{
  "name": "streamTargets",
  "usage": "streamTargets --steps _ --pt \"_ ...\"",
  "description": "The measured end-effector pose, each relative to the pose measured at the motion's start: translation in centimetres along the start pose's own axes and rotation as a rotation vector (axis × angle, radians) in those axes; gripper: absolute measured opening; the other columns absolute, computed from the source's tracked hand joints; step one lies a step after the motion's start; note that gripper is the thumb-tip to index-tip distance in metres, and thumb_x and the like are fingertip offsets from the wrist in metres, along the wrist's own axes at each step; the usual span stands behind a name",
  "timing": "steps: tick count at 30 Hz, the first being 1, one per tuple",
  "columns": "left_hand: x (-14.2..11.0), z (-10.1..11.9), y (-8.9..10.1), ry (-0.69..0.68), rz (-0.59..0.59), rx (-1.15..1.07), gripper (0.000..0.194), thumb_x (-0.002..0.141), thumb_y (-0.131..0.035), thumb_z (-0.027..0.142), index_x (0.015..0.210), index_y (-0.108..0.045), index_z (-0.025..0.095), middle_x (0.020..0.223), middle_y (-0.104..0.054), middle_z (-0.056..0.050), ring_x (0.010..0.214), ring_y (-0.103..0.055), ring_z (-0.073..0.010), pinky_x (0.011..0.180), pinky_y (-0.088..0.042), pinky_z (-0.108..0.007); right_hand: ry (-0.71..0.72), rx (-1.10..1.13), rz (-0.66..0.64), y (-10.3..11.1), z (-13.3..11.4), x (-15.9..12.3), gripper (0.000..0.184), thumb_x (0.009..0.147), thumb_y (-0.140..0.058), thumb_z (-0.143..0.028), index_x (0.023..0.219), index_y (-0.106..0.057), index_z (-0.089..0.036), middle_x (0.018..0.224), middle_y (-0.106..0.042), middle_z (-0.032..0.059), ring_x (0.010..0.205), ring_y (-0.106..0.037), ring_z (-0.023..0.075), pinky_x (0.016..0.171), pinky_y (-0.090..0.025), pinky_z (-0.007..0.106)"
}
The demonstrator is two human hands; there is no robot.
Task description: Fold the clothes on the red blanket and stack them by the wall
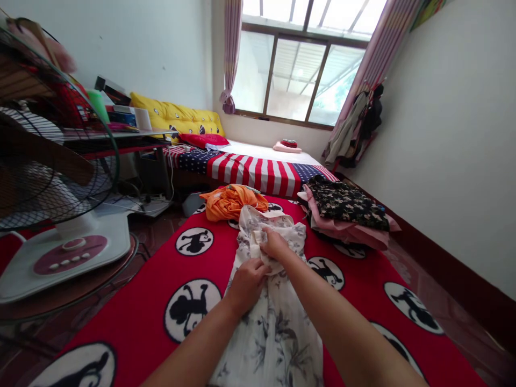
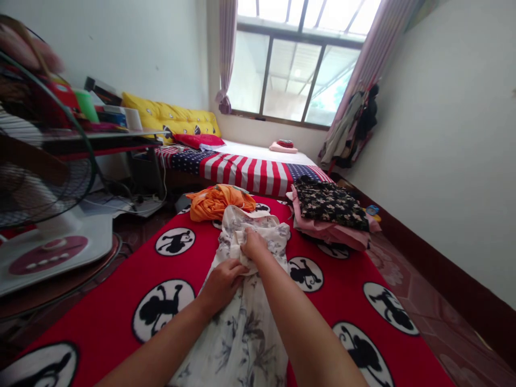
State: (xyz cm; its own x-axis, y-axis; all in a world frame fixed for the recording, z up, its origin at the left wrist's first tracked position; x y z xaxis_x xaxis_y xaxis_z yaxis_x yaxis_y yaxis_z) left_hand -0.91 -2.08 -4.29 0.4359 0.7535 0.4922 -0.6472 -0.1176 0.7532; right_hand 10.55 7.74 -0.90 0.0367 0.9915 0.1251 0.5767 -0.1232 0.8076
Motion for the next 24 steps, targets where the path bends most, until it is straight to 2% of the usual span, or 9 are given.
streamTargets --steps 2,4,8,11,14,17,21,22,24 --pt "0.0 -0.2 -0.1 0.033 0.003 0.002 0.016 0.083 -0.054 0.012 0.09 -0.066 0.021 0.094 -0.064 -0.006 0.092 -0.059 -0.0215 0.082 -0.047 -0.031 -0.014 0.001 0.004 -0.1 0.3 0.5 0.026 0.063 -0.067 -0.01 0.086 -0.069 -0.019 0.076 -0.071 0.0042 0.08 -0.066 0.0222 0.072 -0.047 0.029" --pt "0.0 -0.4 -0.1 0.06 0.01 -0.005 0.012 0.084 -0.055 0.015 0.086 -0.064 0.021 0.091 -0.064 -0.005 0.091 -0.059 -0.0212 0.081 -0.047 -0.031 -0.016 0.027 0.029 -0.1 0.6 0.9 0.013 0.068 -0.06 -0.012 0.076 -0.067 -0.018 0.067 -0.068 0.0031 0.073 -0.066 0.0194 0.067 -0.047 0.026" --pt "0.2 -0.7 0.1 0.118 0.022 -0.047 0.006 0.085 -0.057 0.021 0.082 -0.063 0.021 0.086 -0.065 -0.004 0.088 -0.06 -0.0208 0.076 -0.046 -0.03 0.004 0.133 0.101 -0.8 1.0 1.1 0.02 0.078 -0.048 -0.015 0.091 -0.063 -0.015 0.068 -0.068 0.0036 0.063 -0.065 0.0155 0.061 -0.048 0.023" --pt "0.3 -0.9 0.4 0.19 0.038 -0.072 0.004 0.085 -0.059 0.025 0.086 -0.061 0.022 0.082 -0.065 -0.003 0.083 -0.06 -0.0208 0.073 -0.045 -0.031 0.04 0.215 0.109 -1.9 1.2 0.7 0.026 0.076 -0.053 -0.017 0.101 -0.059 -0.014 0.079 -0.071 0.0047 0.066 -0.066 0.0143 0.063 -0.05 0.023" --pt "0.3 -1.0 0.4 0.187 0.035 -0.058 0.004 0.085 -0.057 0.021 0.086 -0.061 0.022 0.082 -0.065 -0.003 0.082 -0.06 -0.0207 0.074 -0.045 -0.032 0.096 0.259 0.111 -1.8 1.4 0.0 0.03 0.073 -0.06 -0.02 0.103 -0.06 -0.015 0.089 -0.072 0.0046 0.075 -0.067 0.0149 0.069 -0.052 0.025" --pt "0.2 -0.9 0.5 0.151 0.049 -0.024 0.008 0.084 -0.055 0.018 0.083 -0.061 0.022 0.085 -0.063 -0.004 0.086 -0.059 -0.0211 0.076 -0.046 -0.033 0.139 0.245 0.165 0.0 2.2 -1.0 0.023 0.08 -0.053 -0.023 0.099 -0.063 -0.016 0.096 -0.071 0.0063 0.087 -0.066 0.0168 0.08 -0.051 0.028" --pt "0.2 -0.6 0.8 0.095 0.147 -0.015 0.008 0.082 -0.058 0.015 0.082 -0.062 0.022 0.113 -0.061 -0.007 0.11 -0.054 -0.0238 0.094 -0.045 -0.038 0.112 0.156 0.322 2.9 4.6 -2.6 0.032 0.086 -0.041 -0.022 0.111 -0.062 -0.015 0.12 -0.062 0.0132 0.117 -0.053 0.0239 0.103 -0.037 0.04" --pt "0.2 -0.6 0.7 0.081 0.153 -0.018 0.008 0.081 -0.058 0.015 0.084 -0.061 0.021 0.121 -0.059 -0.007 0.117 -0.05 -0.0246 0.099 -0.043 -0.04 0.1 0.092 0.312 3.2 5.3 -2.8 0.036 0.087 -0.042 -0.023 0.119 -0.059 -0.015 0.13 -0.057 0.0137 0.125 -0.046 0.0257 0.107 -0.032 0.043" --pt "0.3 -0.7 0.4 0.082 0.121 -0.019 0.007 0.082 -0.057 0.016 0.086 -0.061 0.021 0.126 -0.059 -0.008 0.122 -0.049 -0.0257 0.101 -0.041 -0.042 0.075 -0.091 0.184 3.0 6.6 -3.0 0.044 0.089 -0.047 -0.029 0.132 -0.051 -0.019 0.146 -0.043 0.0125 0.137 -0.032 0.0288 0.111 -0.025 0.05"
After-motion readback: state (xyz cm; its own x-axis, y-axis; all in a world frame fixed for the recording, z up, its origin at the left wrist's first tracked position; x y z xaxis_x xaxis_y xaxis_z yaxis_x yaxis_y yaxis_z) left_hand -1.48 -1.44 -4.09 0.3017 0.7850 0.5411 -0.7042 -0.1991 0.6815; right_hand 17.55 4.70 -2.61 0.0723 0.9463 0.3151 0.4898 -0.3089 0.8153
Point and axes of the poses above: each hand's wrist, its own x-axis towards the middle knuckle, its own y-axis out of the back of the hand, z = x × y, the point moved 4 cm from there along x, towards the middle knuckle
